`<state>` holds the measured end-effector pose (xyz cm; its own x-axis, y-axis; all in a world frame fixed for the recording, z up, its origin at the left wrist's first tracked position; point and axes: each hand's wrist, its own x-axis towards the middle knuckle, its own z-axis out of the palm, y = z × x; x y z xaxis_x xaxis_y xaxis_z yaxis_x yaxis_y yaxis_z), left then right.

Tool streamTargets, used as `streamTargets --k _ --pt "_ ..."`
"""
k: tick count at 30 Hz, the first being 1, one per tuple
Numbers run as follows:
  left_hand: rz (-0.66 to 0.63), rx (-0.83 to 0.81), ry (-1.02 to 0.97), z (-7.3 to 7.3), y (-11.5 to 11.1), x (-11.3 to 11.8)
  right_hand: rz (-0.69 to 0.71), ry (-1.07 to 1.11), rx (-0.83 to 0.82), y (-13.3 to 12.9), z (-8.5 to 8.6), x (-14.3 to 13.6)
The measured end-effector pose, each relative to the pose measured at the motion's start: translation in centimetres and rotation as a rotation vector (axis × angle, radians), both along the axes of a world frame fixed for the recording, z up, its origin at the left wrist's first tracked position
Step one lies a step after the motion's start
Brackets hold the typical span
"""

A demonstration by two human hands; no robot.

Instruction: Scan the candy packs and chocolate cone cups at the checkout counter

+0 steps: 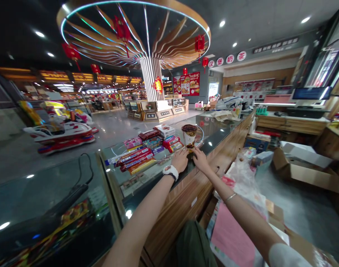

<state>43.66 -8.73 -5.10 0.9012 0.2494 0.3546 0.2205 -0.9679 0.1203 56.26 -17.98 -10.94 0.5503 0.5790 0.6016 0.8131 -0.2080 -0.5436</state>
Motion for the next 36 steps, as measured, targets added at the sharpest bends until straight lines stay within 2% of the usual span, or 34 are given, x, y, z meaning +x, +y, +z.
streamTargets --k 9,13,16,20,26,31,36 --pt "0.06 0.016 0.119 -0.5 0.5 1.3 -0.105 -0.117 -0.191 0.3 0.0 0.2" --pt "0.082 0.115 0.063 -0.1 0.1 0.9 -0.187 -0.137 -0.311 -0.2 0.7 -0.7" --pt "0.078 0.223 -0.007 0.3 -0.4 0.3 -0.243 -0.182 -0.314 -0.9 1.4 -1.6" --pt "0.101 0.262 -0.063 0.9 -0.8 -1.3 -0.202 -0.325 -0.232 -1.5 2.4 -2.7" --pt "0.197 0.291 -0.094 2.8 -0.2 -6.6 -0.058 -0.435 -0.127 -0.9 4.6 -5.8" --pt "0.312 0.311 -0.125 4.6 0.9 -13.3 0.075 -0.489 -0.101 0.4 6.4 -10.1" --pt "0.428 0.316 -0.13 5.3 1.4 -20.4 0.239 -0.514 -0.077 2.1 7.8 -15.5"
